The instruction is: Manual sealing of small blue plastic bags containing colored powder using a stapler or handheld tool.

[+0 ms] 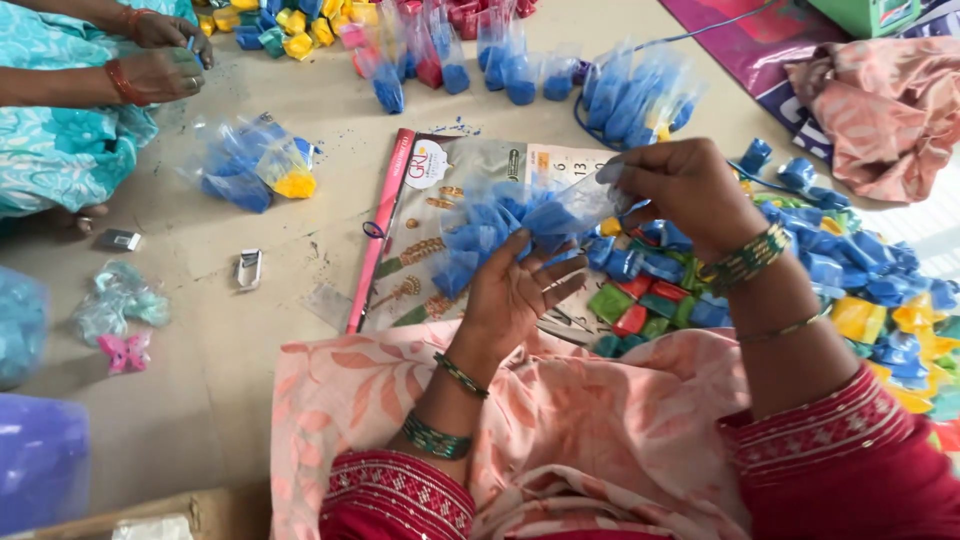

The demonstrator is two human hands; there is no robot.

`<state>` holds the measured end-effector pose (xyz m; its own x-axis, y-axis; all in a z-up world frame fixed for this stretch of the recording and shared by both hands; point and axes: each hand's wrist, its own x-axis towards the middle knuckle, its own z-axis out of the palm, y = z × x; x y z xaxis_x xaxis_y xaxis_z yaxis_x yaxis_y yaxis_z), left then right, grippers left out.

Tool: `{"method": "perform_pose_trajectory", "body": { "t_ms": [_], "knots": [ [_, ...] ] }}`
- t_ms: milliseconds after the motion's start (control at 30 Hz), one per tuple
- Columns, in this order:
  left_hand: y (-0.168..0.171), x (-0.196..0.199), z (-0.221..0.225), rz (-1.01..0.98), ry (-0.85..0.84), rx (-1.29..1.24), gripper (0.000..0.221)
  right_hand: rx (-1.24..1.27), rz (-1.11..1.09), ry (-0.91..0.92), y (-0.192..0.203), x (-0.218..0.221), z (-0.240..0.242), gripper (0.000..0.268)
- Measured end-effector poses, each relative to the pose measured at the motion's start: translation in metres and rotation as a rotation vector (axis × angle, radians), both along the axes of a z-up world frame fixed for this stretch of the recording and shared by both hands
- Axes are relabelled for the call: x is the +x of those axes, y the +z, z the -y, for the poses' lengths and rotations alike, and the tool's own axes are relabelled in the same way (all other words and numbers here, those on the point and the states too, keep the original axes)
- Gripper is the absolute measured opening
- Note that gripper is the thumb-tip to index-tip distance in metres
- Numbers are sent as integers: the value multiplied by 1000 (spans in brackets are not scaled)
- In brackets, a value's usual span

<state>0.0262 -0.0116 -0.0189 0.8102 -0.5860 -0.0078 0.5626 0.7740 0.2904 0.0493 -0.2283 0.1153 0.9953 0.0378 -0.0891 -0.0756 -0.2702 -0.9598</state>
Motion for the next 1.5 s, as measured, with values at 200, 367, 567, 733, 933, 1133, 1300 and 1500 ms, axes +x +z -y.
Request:
{"method": "perform_pose_trajectory", "body": {
  "t_ms": [200,367,567,733,933,1133,1300,1500],
  "knots": [
    [3,5,22,-75,60,15,37,70,117,-7,-17,-25,22,22],
    [-28,21,31,-96,153,24,25,-103,231,-4,-41,-12,32,23],
    [-40,35,31,-225,267,70,11,-284,279,-127,-5,-23,6,21],
    [-59,41,30,-204,320,39,15,-547,337,-44,-17,-24,-8,28],
    [-30,30,27,-166,364,111,8,-470,558,-134,-21,-29,-17,20],
    [-53,21,32,29,375,201,8,-560,731,-111,-7,-45,-31,16],
    [-29,16,31,17,319,311,9,-582,811,-32,1,-49,-35,13],
    [-21,26,34,17,243,684,21,-713,854,-46,5,-55,-37,7]
  ]
}}
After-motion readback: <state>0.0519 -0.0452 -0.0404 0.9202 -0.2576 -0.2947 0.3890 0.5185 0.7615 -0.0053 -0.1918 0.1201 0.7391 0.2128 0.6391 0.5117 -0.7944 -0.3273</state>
